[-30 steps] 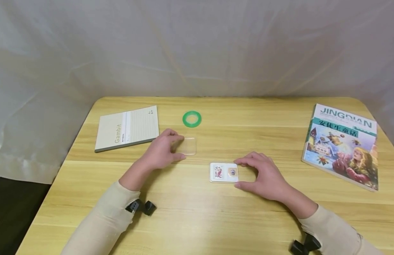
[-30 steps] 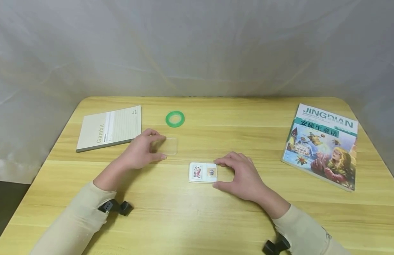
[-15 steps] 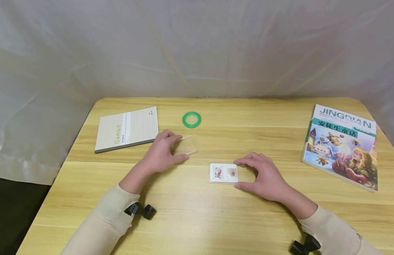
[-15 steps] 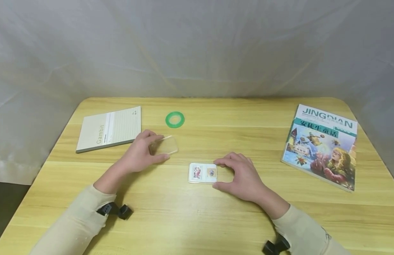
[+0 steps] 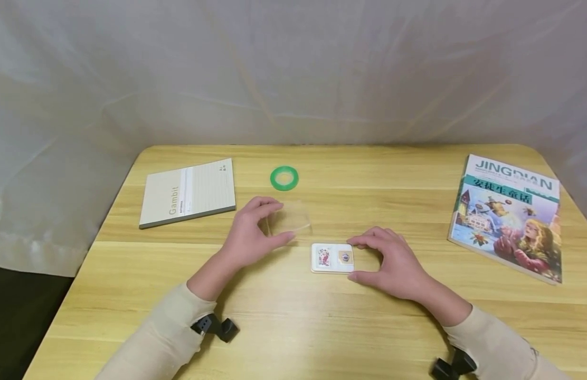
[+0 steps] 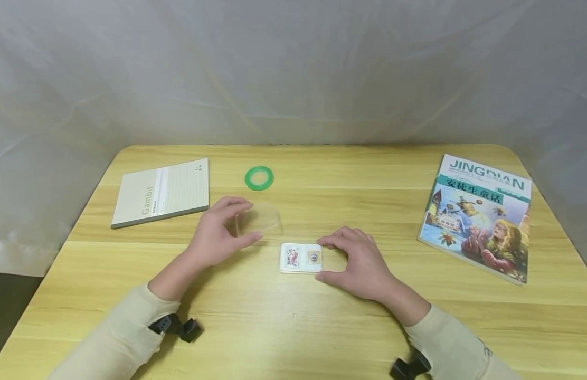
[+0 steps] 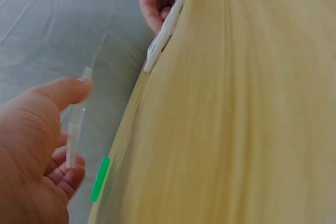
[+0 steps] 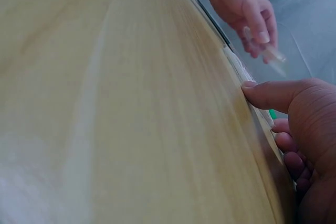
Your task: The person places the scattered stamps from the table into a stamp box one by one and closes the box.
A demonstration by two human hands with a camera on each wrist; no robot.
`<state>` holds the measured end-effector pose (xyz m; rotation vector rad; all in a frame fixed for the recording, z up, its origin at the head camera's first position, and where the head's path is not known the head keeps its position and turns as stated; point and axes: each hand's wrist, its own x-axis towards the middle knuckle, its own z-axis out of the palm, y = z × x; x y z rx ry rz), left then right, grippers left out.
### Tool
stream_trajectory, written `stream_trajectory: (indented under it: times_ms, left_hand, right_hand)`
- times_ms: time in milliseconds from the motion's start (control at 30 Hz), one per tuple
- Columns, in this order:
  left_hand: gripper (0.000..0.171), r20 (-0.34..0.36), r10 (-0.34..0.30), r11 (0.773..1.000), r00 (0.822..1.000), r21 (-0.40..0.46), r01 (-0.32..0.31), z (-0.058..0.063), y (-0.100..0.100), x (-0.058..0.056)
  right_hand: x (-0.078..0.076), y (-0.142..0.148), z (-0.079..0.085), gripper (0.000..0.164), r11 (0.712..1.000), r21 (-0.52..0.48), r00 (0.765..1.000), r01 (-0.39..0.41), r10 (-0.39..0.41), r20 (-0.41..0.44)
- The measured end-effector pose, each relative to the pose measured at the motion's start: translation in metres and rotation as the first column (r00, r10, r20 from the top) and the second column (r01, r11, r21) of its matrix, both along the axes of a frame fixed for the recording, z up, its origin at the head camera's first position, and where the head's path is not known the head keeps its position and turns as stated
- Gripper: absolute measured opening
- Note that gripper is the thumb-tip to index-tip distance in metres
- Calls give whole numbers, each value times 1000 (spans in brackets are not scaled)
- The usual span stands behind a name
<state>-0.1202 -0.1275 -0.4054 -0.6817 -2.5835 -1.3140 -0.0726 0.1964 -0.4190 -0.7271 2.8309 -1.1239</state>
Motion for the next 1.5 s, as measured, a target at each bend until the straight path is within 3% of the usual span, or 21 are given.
stream_trajectory:
  times_ms: [167, 533, 933, 1500]
  left_hand:
    - [63, -64, 10, 995, 998, 95, -3, 3, 7, 6]
    - [65, 34, -43, 986, 998, 162, 37, -3, 30, 21]
    - [62, 77, -100, 992, 992, 89, 93, -8, 55, 32]
    - [65, 83, -188, 982, 979, 48, 185, -14, 68, 33]
  right_hand:
    - [0, -1, 1, 59, 1000, -1, 1000, -1, 1, 7]
    - [0, -2, 2, 59, 1000, 3, 1000, -9, 9, 8]
    - [1, -1, 1, 60, 1000, 6, 1000, -3, 3, 6]
    - [0, 0, 1, 63, 1000, 3, 1000, 7, -7, 1]
